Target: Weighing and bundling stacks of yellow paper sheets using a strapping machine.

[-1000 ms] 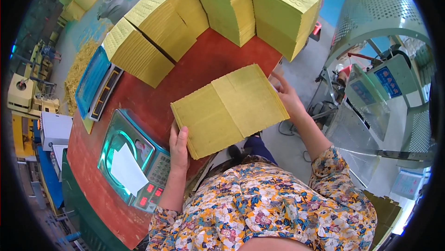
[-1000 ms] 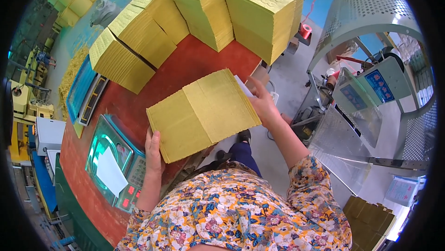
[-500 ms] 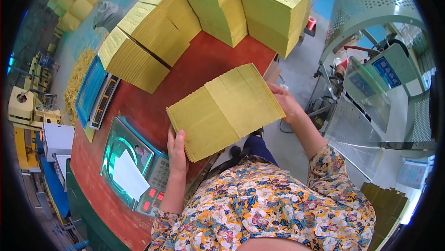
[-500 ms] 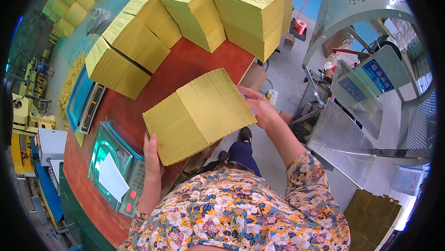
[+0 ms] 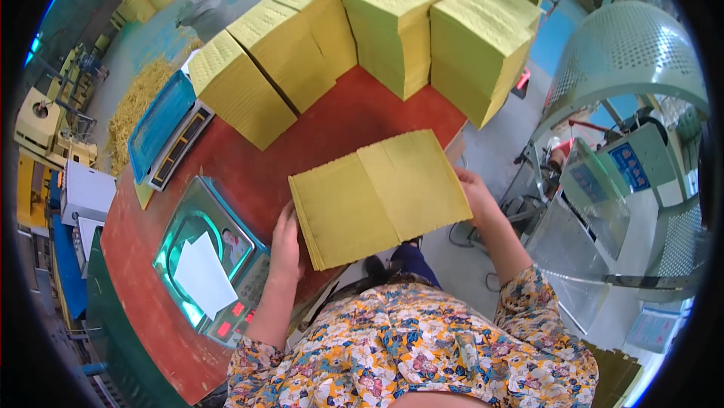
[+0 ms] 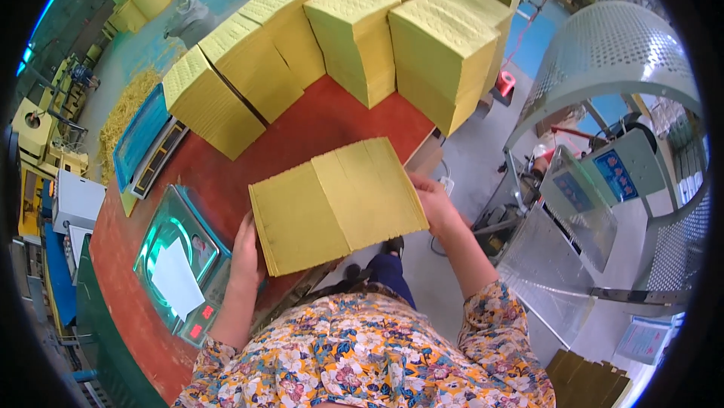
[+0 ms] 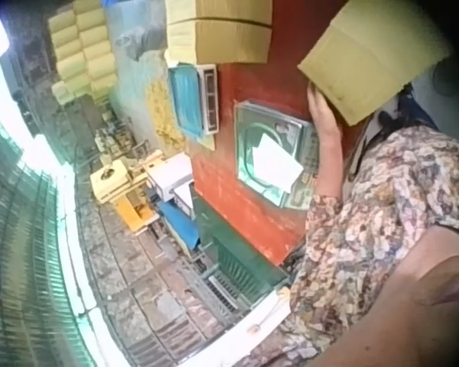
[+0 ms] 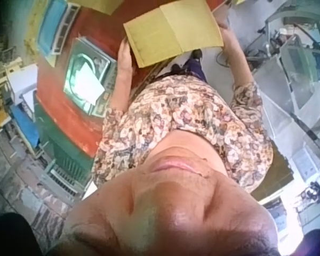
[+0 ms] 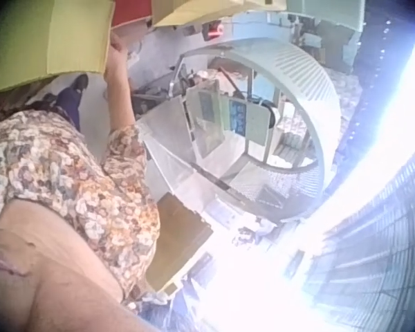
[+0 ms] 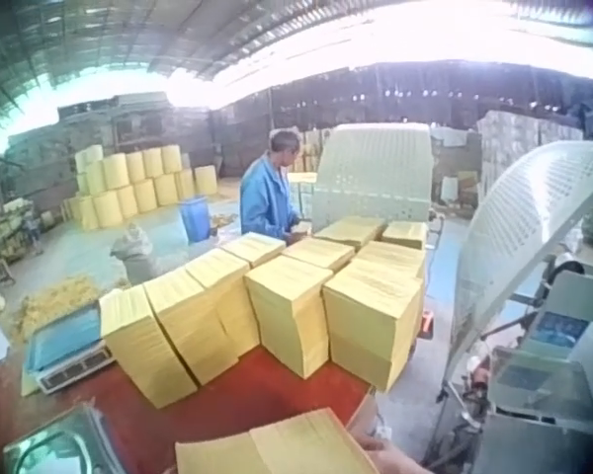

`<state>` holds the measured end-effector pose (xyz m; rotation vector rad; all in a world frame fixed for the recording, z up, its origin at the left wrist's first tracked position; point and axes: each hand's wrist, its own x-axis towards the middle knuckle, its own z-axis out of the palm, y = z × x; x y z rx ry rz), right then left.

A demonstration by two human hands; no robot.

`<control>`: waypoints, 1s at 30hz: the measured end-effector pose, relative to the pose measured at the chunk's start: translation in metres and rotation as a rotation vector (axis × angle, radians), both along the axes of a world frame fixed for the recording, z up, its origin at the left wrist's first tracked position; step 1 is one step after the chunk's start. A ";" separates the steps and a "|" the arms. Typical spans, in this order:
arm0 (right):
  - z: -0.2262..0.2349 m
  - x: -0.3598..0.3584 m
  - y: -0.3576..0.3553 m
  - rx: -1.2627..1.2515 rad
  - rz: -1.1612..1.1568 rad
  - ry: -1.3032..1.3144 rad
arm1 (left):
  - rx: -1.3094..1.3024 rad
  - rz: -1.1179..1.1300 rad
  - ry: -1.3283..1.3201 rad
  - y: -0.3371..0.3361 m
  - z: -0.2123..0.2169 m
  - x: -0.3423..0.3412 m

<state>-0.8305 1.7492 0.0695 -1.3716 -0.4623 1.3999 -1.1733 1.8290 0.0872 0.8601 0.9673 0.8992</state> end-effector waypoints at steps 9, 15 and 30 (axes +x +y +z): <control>-0.012 0.004 0.008 0.361 0.044 -0.877 | -0.068 -0.133 0.097 0.017 -0.028 -0.018; 0.026 -0.033 -0.005 0.278 0.124 -0.643 | -0.179 -0.149 -0.026 0.016 -0.016 -0.007; 0.032 0.082 -0.332 -0.003 -0.463 -0.604 | -0.223 -0.592 0.049 -0.184 -0.011 0.207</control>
